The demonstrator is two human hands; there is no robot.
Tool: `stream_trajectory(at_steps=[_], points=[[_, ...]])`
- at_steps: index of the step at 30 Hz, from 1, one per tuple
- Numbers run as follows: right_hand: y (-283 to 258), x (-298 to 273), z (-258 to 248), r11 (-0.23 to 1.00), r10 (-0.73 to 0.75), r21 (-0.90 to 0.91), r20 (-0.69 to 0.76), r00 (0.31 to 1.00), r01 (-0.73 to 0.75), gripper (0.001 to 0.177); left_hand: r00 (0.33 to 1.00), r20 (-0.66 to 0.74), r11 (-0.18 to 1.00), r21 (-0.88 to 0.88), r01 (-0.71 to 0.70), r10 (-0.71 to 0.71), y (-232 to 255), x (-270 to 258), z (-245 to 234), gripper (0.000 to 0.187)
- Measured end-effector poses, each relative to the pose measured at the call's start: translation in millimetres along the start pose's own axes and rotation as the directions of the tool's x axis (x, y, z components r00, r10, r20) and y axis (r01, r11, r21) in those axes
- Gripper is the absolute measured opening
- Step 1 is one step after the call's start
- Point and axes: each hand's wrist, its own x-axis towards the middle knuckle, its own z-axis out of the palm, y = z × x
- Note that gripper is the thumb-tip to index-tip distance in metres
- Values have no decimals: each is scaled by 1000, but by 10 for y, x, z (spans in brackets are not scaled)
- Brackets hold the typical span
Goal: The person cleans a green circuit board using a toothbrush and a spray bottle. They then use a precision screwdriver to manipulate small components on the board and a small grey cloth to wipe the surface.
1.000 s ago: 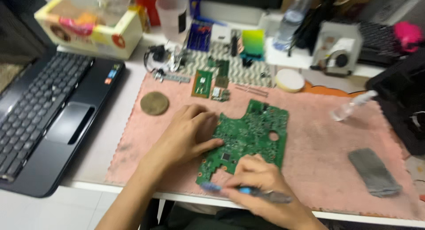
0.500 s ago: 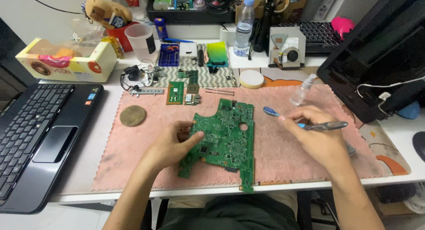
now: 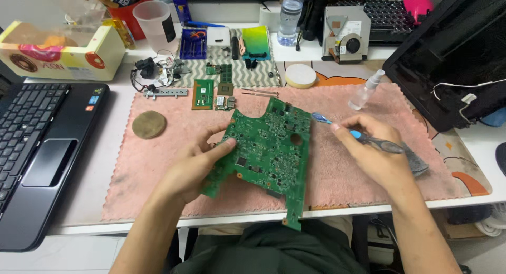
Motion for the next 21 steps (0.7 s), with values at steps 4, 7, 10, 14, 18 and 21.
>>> stream_trajectory(at_steps=[4, 7, 10, 14, 18, 21], points=[[215, 110, -50, 997, -70, -25, -56, 996, 68, 24, 998, 55, 1000, -25, -5, 7, 142, -60, -113, 61], [274, 145, -122, 996, -84, 33, -70, 994, 86, 21, 985, 161, 997, 36, -62, 55, 236, -98, -205, 63], [313, 180, -108, 977, -166, 111, -135, 977, 182, 15, 978, 204, 993, 106, -54, 32, 298, -123, -307, 52], [254, 147, -78, 972, -116, 196, -76, 990, 129, 34, 982, 189, 989, 147, -4, -25, 374, -156, -340, 55], [403, 198, 5, 945, -317, 81, -4, 949, 316, 36, 968, 251, 986, 167, -14, -28, 307, -94, -461, 57], [517, 300, 89, 968, -244, -56, 15, 970, 244, 32, 976, 211, 985, 169, 24, -60, 299, -70, -452, 49]])
